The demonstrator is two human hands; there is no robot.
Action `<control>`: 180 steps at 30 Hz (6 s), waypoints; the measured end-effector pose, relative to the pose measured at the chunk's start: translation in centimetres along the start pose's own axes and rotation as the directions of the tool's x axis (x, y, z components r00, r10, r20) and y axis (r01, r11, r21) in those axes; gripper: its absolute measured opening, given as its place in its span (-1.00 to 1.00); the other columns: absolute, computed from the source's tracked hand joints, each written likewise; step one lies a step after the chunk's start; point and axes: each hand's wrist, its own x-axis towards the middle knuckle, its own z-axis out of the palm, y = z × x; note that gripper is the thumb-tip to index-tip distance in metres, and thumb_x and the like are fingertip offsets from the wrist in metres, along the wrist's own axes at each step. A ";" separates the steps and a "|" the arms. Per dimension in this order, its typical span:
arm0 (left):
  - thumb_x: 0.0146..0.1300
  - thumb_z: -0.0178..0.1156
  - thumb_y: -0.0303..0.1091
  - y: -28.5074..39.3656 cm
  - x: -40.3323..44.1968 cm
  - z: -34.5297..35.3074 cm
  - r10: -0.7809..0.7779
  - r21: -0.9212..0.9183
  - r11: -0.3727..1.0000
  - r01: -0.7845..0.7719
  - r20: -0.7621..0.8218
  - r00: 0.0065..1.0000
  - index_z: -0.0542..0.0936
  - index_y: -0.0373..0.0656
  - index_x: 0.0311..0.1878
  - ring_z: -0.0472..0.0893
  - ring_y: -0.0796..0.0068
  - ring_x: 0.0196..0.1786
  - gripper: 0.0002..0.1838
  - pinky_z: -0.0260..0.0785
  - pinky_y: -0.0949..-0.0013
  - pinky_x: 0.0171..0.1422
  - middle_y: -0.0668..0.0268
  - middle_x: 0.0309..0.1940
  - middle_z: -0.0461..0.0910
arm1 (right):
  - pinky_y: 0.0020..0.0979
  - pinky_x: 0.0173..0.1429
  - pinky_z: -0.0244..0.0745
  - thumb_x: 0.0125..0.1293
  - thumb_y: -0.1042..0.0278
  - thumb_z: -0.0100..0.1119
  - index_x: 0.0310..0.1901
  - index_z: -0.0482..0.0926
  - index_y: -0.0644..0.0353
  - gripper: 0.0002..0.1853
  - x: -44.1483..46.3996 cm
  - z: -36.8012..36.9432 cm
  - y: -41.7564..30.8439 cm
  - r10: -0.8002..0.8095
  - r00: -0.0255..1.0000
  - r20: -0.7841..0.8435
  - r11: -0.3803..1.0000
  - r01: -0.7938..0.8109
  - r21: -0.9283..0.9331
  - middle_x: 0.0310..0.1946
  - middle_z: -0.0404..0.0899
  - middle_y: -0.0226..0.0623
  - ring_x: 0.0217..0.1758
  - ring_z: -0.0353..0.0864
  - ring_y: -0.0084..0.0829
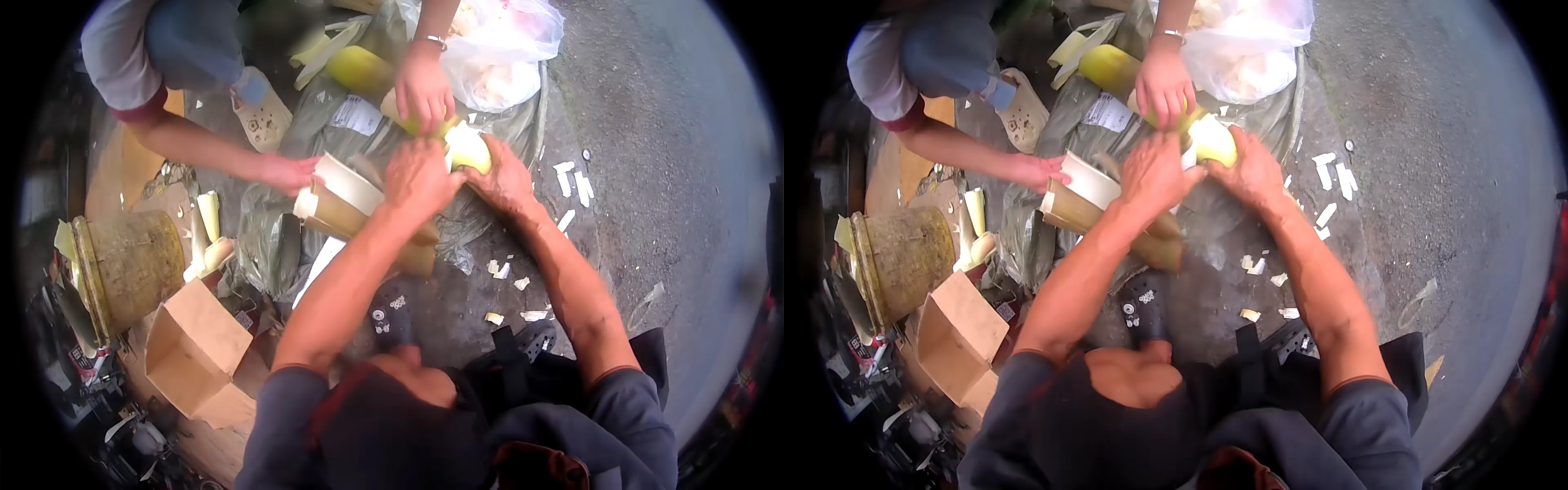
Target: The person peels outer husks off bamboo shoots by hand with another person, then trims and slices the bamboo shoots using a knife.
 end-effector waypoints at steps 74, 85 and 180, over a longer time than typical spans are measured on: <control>0.40 0.03 -0.29 -19.7 -14.4 -51.2 -0.511 0.136 0.440 0.888 -0.775 0.372 0.40 -0.13 0.47 0.54 -0.08 0.40 -0.43 0.38 0.00 0.46 -0.07 0.33 0.57 | 0.00 0.16 0.50 0.01 0.15 0.54 0.23 0.47 0.11 -0.28 -0.3 -0.6 -0.6 -0.036 0.999 -0.016 0.983 0.038 0.182 0.06 0.62 0.04 0.12 0.60 0.20; 0.36 0.02 -0.31 -19.6 -14.8 -50.7 -0.564 0.013 0.473 0.881 -0.764 0.314 0.45 -0.20 0.37 0.54 -0.09 0.40 -0.49 0.36 -0.02 0.46 -0.12 0.29 0.59 | -0.01 0.24 0.49 0.02 0.11 0.54 0.32 0.45 0.12 -0.20 0.1 0.2 0.6 -0.081 0.997 -0.021 0.987 0.083 0.135 0.13 0.61 0.06 0.19 0.59 0.17; 0.32 0.28 -0.52 -10.2 -26.3 -0.2 -0.327 -0.564 0.816 0.124 -0.275 0.904 0.55 -0.31 0.01 0.52 0.51 -0.42 -0.77 0.43 0.36 -0.27 0.24 -0.42 0.60 | -0.21 0.46 0.39 0.00 0.07 0.64 0.49 0.32 0.23 0.03 3.1 -4.7 0.7 0.038 0.842 0.539 0.958 -0.183 0.220 0.31 0.55 0.09 0.38 0.53 -0.06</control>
